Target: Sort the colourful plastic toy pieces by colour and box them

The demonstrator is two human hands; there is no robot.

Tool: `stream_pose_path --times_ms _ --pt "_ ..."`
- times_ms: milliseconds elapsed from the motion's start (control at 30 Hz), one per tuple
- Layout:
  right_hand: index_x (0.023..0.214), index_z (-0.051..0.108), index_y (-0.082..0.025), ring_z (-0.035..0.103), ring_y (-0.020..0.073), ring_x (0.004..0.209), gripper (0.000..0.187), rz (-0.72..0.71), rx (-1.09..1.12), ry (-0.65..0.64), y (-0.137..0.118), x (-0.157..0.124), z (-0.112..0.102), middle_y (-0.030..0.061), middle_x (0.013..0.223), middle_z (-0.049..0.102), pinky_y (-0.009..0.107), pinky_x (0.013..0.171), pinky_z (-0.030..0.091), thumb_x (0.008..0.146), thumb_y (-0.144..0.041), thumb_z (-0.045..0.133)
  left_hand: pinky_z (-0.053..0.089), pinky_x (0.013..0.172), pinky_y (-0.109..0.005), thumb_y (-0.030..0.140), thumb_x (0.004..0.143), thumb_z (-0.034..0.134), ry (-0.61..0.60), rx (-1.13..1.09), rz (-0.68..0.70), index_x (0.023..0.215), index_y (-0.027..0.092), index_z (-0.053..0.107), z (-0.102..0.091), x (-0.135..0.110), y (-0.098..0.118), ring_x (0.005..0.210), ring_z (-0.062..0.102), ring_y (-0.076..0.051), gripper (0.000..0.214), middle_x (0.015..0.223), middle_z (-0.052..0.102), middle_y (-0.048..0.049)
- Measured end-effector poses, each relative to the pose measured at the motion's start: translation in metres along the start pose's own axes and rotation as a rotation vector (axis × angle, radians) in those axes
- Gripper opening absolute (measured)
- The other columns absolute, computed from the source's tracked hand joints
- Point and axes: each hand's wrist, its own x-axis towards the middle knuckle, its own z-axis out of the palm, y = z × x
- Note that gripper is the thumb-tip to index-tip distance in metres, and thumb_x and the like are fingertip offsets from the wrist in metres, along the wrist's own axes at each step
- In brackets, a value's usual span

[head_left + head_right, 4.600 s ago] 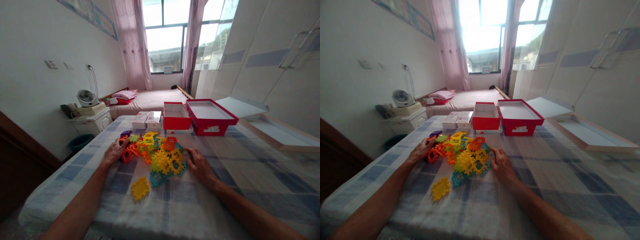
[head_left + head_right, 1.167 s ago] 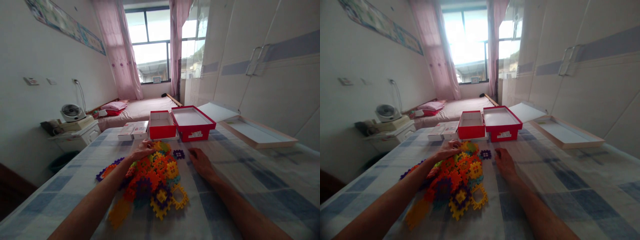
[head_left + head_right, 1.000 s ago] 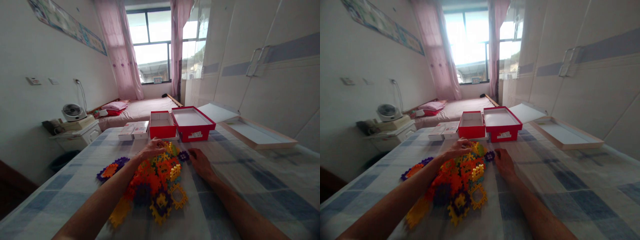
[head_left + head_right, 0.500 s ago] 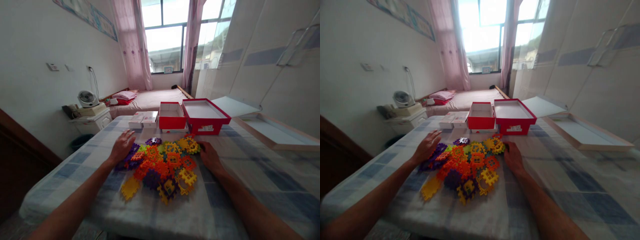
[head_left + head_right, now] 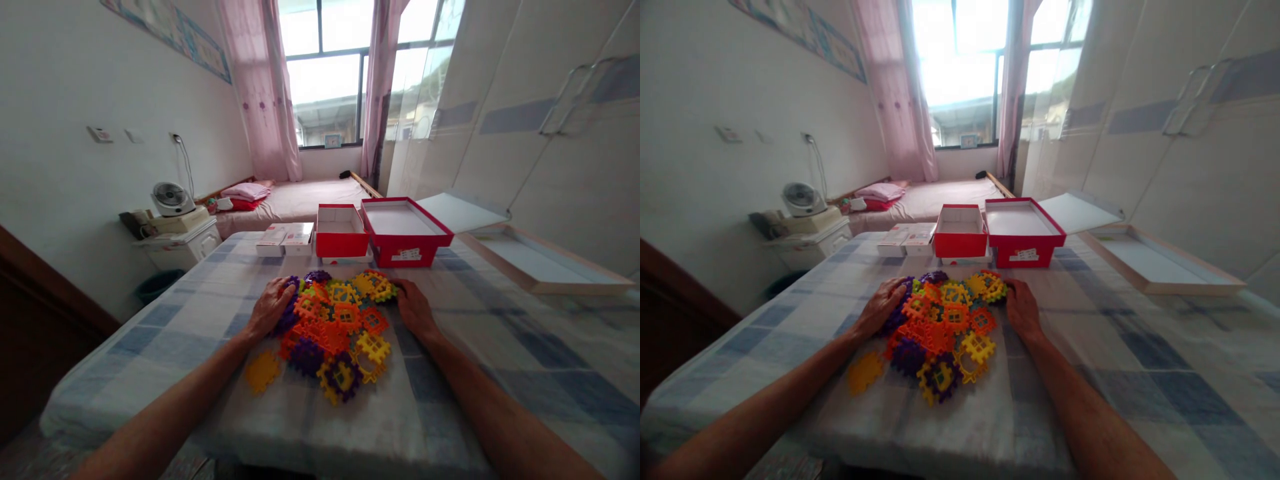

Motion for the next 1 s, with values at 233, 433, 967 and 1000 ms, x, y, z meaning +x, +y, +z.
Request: stream_pose_path --times_ms 233,433,967,1000 --pt "0.104 0.06 -0.016 0.056 0.0204 0.101 0.035 0.07 0.041 -0.001 -0.005 -0.001 -0.001 0.0099 0.106 0.062 0.036 0.094 0.04 0.08 -0.022 0.035 0.032 0.106 -0.032 0.048 0.086 0.043 0.033 -0.044 0.098 0.117 0.016 0.06 0.028 0.024 0.043 0.122 0.046 -0.022 0.047 0.129 0.05 -0.0097" --pt "0.103 0.061 -0.015 0.056 0.0203 0.098 0.037 0.129 0.158 0.139 0.003 0.004 -0.003 0.0097 0.104 0.062 0.037 0.093 0.041 0.078 -0.024 0.035 0.039 0.1 -0.031 0.041 0.086 0.048 0.008 -0.021 0.246 0.104 0.018 0.067 0.045 0.032 0.096 0.112 0.055 -0.022 0.035 0.122 0.057 -0.008" --pt "0.108 0.06 -0.014 0.055 0.0212 0.102 0.04 0.156 0.176 0.141 0.009 0.006 -0.004 0.0107 0.108 0.061 0.037 0.096 0.04 0.078 -0.027 0.038 0.014 0.112 -0.051 0.061 0.076 0.055 -0.654 0.246 1.232 0.131 0.028 0.047 0.015 -0.094 0.134 0.139 0.019 -0.03 0.065 0.15 0.029 -0.005" --pt "0.109 0.06 -0.014 0.055 0.0211 0.103 0.041 0.174 0.194 0.142 0.009 0.007 -0.003 0.011 0.109 0.061 0.037 0.096 0.04 0.077 -0.027 0.038 0.014 0.111 -0.052 0.061 0.076 0.054 -0.65 0.264 1.219 0.131 0.028 0.046 0.02 -0.095 0.13 0.139 0.017 -0.031 0.065 0.151 0.028 -0.0057"
